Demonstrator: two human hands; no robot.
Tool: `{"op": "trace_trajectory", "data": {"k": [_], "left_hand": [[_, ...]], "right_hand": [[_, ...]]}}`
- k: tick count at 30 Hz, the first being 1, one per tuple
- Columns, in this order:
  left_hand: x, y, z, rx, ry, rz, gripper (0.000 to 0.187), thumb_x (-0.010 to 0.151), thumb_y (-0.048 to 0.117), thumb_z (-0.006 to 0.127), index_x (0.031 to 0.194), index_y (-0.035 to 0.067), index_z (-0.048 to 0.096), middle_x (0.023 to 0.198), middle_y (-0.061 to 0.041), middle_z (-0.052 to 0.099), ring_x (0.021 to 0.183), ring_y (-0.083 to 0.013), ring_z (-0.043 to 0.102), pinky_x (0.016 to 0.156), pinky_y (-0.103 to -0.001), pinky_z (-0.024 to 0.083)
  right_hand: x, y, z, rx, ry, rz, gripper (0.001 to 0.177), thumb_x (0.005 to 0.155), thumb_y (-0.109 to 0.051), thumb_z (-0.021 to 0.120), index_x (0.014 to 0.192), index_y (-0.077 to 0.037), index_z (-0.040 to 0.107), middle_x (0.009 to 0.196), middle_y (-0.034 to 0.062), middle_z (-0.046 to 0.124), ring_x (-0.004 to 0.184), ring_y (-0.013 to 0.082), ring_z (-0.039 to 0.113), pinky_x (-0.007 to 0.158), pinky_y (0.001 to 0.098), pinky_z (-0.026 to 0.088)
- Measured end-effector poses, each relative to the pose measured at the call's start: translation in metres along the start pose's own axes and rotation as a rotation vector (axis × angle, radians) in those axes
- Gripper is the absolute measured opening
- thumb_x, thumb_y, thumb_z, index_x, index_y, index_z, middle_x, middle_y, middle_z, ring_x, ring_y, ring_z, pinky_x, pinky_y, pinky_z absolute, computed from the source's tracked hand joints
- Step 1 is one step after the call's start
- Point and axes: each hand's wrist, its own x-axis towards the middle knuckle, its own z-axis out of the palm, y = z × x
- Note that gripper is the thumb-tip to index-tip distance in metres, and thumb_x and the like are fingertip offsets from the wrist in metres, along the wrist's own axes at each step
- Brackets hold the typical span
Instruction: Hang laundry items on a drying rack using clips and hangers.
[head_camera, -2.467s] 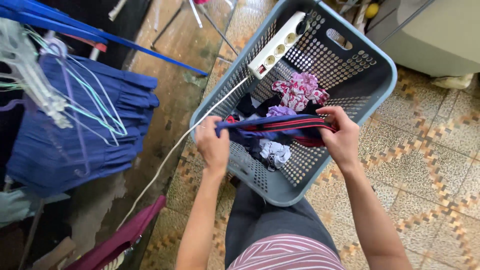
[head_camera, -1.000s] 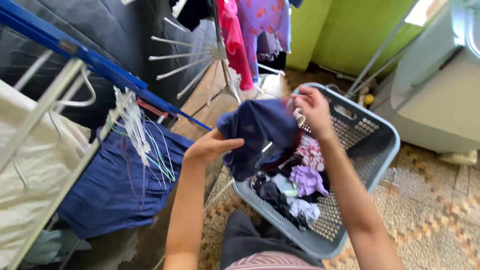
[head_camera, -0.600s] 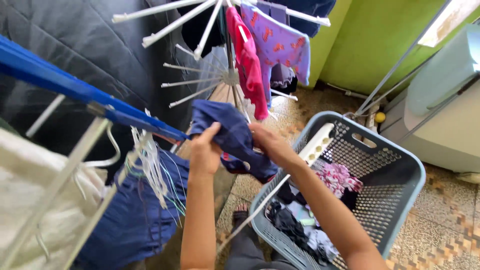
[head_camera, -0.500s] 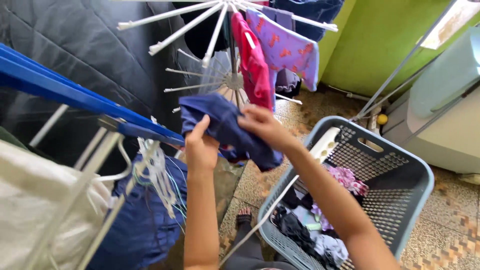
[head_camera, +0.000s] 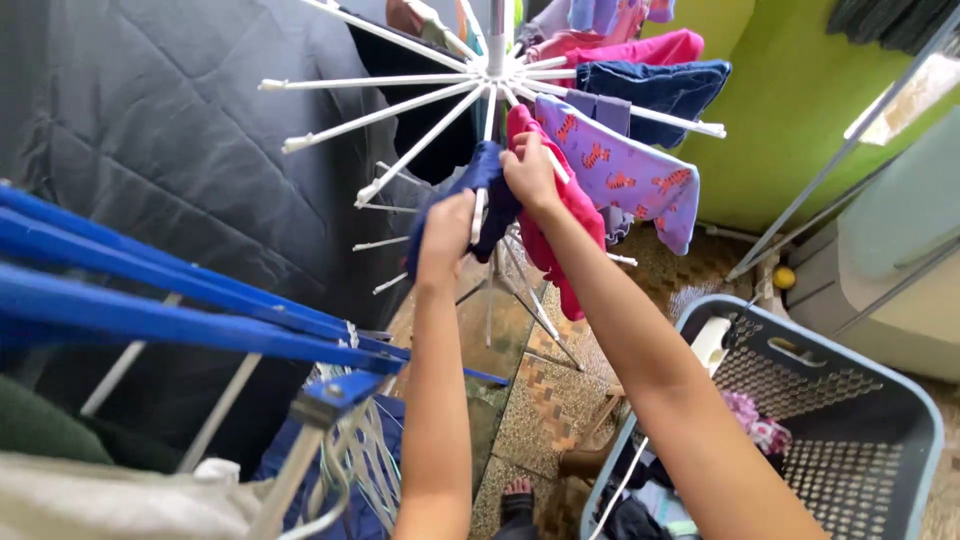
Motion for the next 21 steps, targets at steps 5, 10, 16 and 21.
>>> {"op": "trace_trajectory", "data": {"k": [5,10,16,21], "left_hand": [[-0.018,0.067,0.016,-0.738,-0.181,-0.670,0.033,0.102,0.029,0.049,0.102,0.005,0.072,0.079,-0.007,0.077,0.065,-0.0181,0.069,0.058,-0.037,0.053],[-0.018,0.085,0.080,-0.468,-0.399,-0.650,0.034,0.101,0.030,0.056,0.095,0.000,0.072,0.075,-0.014,0.074,0.062,-0.0201,0.072,0.056,-0.036,0.055],[0.002,0.133,0.135,-1.074,-0.495,-0.717,0.024,0.102,0.022,0.055,0.094,0.001,0.063,0.087,-0.017,0.078,0.061,-0.0199,0.073,0.044,-0.028,0.053],[0.009,0.161,0.133,-1.233,-0.450,-0.686,0.022,0.104,0.024,0.048,0.104,0.004,0.058,0.090,-0.017,0.081,0.059,-0.0201,0.075,0.044,-0.027,0.052]], "right_hand": [[-0.069,0.009,-0.006,-0.034,0.122,-0.003,0.029,0.099,-0.010,0.058,0.126,0.000,0.054,0.117,0.0118,0.067,0.111,0.0196,0.065,0.099,0.0346,0.051],[-0.155,-0.036,-0.052,0.024,0.227,0.185,0.034,0.108,-0.017,0.052,0.138,0.000,0.055,0.115,0.0191,0.066,0.097,0.0255,0.057,0.086,0.0396,0.047],[-0.226,-0.051,-0.131,-0.093,0.337,0.076,0.042,0.112,-0.029,0.044,0.143,-0.001,0.053,0.131,0.0121,0.066,0.118,0.0159,0.065,0.100,0.0307,0.052],[-0.297,-0.056,-0.191,0.097,0.418,0.204,0.042,0.110,-0.029,0.042,0.143,-0.005,0.047,0.132,0.0082,0.066,0.117,0.0169,0.068,0.097,0.0288,0.053]]}}
